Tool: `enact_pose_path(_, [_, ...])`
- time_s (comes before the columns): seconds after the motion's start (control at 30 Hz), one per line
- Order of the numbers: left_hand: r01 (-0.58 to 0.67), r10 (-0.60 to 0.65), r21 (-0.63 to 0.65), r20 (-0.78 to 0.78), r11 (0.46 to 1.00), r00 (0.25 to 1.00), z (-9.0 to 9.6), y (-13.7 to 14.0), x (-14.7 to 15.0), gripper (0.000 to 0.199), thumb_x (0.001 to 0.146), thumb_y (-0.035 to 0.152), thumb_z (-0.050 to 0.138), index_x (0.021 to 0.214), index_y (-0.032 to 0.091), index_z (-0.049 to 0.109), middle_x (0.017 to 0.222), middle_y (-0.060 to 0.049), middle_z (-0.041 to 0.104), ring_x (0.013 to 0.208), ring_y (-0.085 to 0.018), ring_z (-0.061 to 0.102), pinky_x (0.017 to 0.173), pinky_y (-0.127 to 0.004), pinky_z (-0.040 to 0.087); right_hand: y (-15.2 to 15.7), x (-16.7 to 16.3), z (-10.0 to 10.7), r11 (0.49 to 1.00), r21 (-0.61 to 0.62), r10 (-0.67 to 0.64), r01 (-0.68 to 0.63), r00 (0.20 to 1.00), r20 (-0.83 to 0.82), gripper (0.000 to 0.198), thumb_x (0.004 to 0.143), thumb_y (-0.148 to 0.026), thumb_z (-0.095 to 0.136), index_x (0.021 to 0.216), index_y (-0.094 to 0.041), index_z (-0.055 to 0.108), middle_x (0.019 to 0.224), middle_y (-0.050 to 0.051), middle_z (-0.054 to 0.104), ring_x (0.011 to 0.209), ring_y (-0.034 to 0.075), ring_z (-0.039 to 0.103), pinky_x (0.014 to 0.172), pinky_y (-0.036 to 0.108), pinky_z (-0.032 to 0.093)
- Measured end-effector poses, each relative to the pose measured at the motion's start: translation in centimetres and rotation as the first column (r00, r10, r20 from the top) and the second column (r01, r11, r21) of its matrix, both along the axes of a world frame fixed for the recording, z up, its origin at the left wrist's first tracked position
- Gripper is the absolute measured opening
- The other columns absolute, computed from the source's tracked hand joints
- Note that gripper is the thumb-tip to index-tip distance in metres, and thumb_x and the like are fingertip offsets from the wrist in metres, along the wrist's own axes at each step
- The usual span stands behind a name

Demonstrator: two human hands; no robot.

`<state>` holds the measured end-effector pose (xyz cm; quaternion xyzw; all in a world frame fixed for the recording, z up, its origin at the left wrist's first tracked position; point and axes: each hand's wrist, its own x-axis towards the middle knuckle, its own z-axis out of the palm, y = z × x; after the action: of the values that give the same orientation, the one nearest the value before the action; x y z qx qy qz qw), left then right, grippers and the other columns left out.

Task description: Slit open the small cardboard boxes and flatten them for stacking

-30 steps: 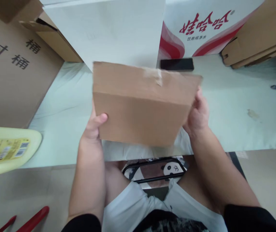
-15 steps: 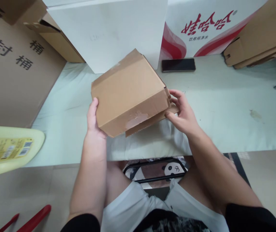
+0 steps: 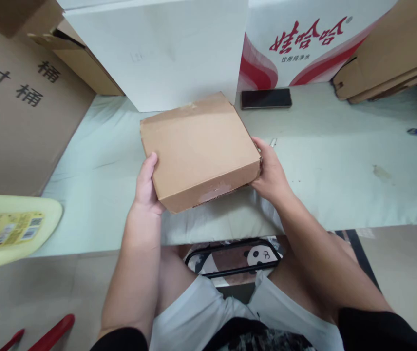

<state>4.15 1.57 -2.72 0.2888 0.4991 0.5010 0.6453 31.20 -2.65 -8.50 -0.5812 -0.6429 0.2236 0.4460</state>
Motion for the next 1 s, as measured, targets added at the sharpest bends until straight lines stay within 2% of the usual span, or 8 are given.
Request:
enact_pose_path(0.17, [0.012,-0.013,0.023,0.034,1.000,0.999,0.3,-0.1,-0.1,0.048,0.073,0.055,0.078,0.107,0.022,0.071,0.101,-0.006,0.081,0.133,-0.036,0.063,0.109,-0.050,0.057,0.0,-0.1,0.0,0.998,-0.003,-0.061,0.061,0.998,-0.007,0.083,0.071,-0.035,0.081,0.146,-0.031,0.046,0.145,0.013,0.058,0.129,0.036,0.059,0.101,0.058,0.055])
enact_pose_path(0.4, [-0.055,0.055,-0.008,0.084,0.998,0.995,0.8,-0.4,0.5,0.038,0.077,0.046,0.075,0.105,0.021,0.073,0.101,-0.006,0.081,0.133,-0.035,0.063,0.110,-0.049,0.056,-0.4,-0.5,1.3,0.983,-0.003,-0.182,0.182,0.983,-0.039,0.064,0.073,-0.029,0.071,0.135,-0.029,0.053,0.133,0.010,0.069,0.118,0.032,0.068,0.098,0.054,0.057])
enact_pose_path(0.5, [-0.062,0.064,-0.027,0.069,0.998,0.996,0.8,-0.3,0.6,0.033,0.082,0.047,0.070,0.104,0.023,0.073,0.104,-0.007,0.081,0.130,-0.033,0.065,0.107,-0.048,0.058,-0.6,-0.4,1.8,0.981,0.022,-0.189,0.191,0.978,-0.090,0.063,0.072,-0.033,0.075,0.131,-0.031,0.054,0.126,0.008,0.074,0.110,0.030,0.072,0.090,0.048,0.060])
enact_pose_path(0.6, [-0.053,0.059,-0.083,0.079,0.995,0.995,1.0,0.0,0.5,0.034,0.087,0.049,0.064,0.107,0.023,0.073,0.102,-0.007,0.080,0.123,-0.033,0.069,0.102,-0.046,0.060,-0.8,-0.1,2.2,0.985,0.087,-0.141,0.151,0.984,-0.105,0.055,0.078,-0.037,0.073,0.129,-0.030,0.056,0.126,0.008,0.075,0.111,0.029,0.073,0.090,0.045,0.061])
enact_pose_path(0.77, [-0.142,0.154,-0.110,0.112,0.984,0.982,1.4,0.2,0.0,0.038,0.094,0.050,0.053,0.107,0.021,0.073,0.094,-0.006,0.079,0.097,-0.025,0.074,0.080,-0.033,0.064,-0.7,0.4,2.1,0.975,0.209,-0.066,0.079,0.996,-0.067,0.044,0.100,-0.047,0.050,0.136,-0.026,0.063,0.134,0.008,0.072,0.127,0.027,0.068,0.108,0.045,0.057])
enact_pose_path(0.87, [-0.025,0.027,-0.014,0.204,1.000,0.978,1.3,0.1,-0.6,0.041,0.088,0.057,0.057,0.102,0.022,0.072,0.096,-0.005,0.077,0.087,-0.023,0.072,0.061,-0.029,0.060,-0.5,0.4,1.6,0.964,0.223,-0.133,0.148,0.988,-0.081,0.050,0.103,-0.056,0.042,0.131,-0.023,0.068,0.127,0.009,0.074,0.122,0.027,0.070,0.107,0.045,0.057])
enact_pose_path(0.93, [0.069,-0.084,0.073,0.221,0.995,0.972,1.0,0.1,-0.9,0.030,0.075,0.048,0.072,0.094,0.025,0.071,0.090,-0.002,0.075,0.077,-0.021,0.069,0.049,-0.026,0.052,-0.4,0.2,1.3,0.957,0.165,-0.215,0.237,0.966,-0.141,0.052,0.103,-0.061,0.043,0.124,-0.022,0.070,0.113,0.009,0.076,0.109,0.026,0.073,0.097,0.042,0.060])
enact_pose_path(1.0, [0.098,-0.120,0.143,0.154,0.985,0.981,0.3,0.0,-1.0,0.032,0.063,0.034,0.081,0.092,0.027,0.069,0.085,0.000,0.072,0.071,-0.018,0.066,0.045,-0.025,0.047,-0.3,0.1,1.1,0.943,0.103,-0.290,0.316,0.934,-0.207,0.053,0.101,-0.064,0.045,0.120,-0.021,0.071,0.102,0.009,0.076,0.103,0.025,0.073,0.091,0.039,0.061])
